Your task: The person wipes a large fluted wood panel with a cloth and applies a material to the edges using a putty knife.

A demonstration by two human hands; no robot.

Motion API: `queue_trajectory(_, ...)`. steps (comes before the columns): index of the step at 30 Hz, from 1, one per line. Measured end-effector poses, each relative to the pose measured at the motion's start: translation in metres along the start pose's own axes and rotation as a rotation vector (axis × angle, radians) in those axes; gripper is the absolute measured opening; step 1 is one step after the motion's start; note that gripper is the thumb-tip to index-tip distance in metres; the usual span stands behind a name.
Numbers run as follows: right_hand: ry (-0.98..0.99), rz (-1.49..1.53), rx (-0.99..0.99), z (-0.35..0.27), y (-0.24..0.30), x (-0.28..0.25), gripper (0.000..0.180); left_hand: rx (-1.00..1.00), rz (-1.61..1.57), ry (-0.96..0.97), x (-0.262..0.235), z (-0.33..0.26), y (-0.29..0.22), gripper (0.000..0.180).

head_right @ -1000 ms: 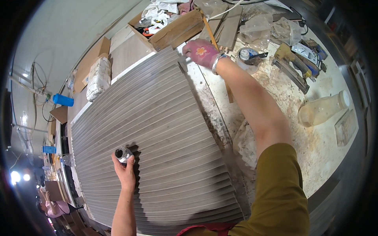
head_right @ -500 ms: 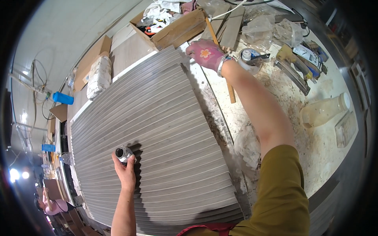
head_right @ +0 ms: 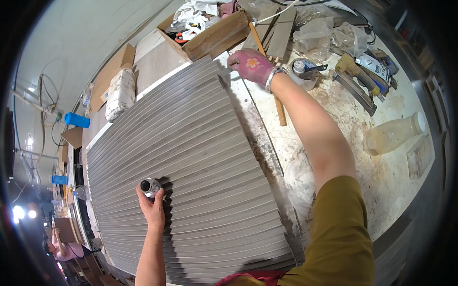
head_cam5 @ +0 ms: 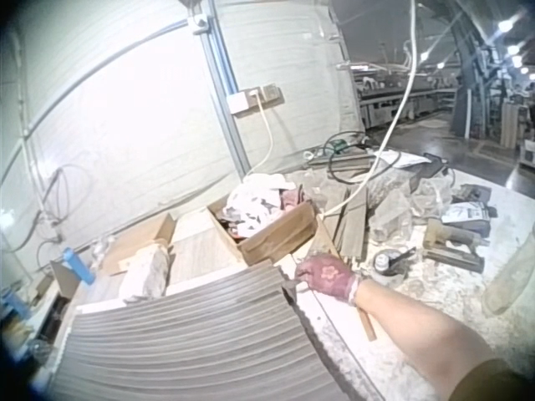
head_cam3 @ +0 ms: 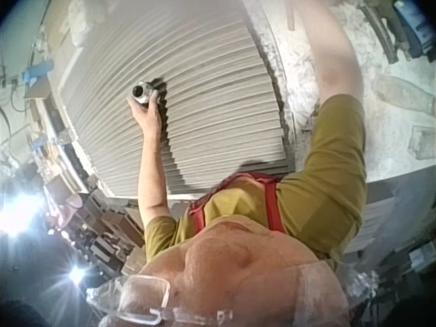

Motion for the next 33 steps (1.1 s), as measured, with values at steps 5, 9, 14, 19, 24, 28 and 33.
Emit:
queue_trajectory(5, -0.028, -0.094, -0.107, -0.002, 0.014, 0.003, 0.020, 0.022, -0.013, -0.003, 0.001, 0.001, 0.000, 0.057)
queue_trajectory(9, -0.077, -0.051, -0.041, 0.000, 0.007, -0.007, 0.020, 0.027, 0.041, -0.008, 0.000, 0.001, -0.004, 0.057)
queue_trajectory(14, -0.079, -0.011, -0.073, -0.004, -0.004, -0.002, 0.020, 0.039, 0.004, -0.007, 0.001, 0.002, 0.004, 0.058)
queue_trajectory(19, -0.132, -0.020, -0.128, -0.007, 0.005, 0.000, 0.020, 0.036, 0.066, 0.007, 0.000, 0.001, 0.001, 0.056)
queue_trajectory(24, -0.216, 0.379, 0.200, -0.041, -0.009, -0.043, 0.023, 0.046, 0.024, 0.031, 0.003, 0.000, -0.003, 0.053)
queue_trajectory(28, -0.233, 0.668, 0.250, -0.077, -0.026, -0.052, 0.030, 0.079, 0.077, 0.007, -0.001, -0.003, -0.014, 0.049)
queue_trajectory(33, -0.035, 0.835, 0.391, -0.135, -0.027, -0.062, 0.031, 0.079, 0.055, 0.035, 0.008, 0.000, -0.023, 0.042)
Point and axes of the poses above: each hand's wrist, its own z-axis towards the middle knuckle, its own x-axis out of the palm, y = z × x, the point moved 9 cm from there along z, towards the middle knuckle, and after that the axes turned 7 degrees about z, right-handed, at the moved point
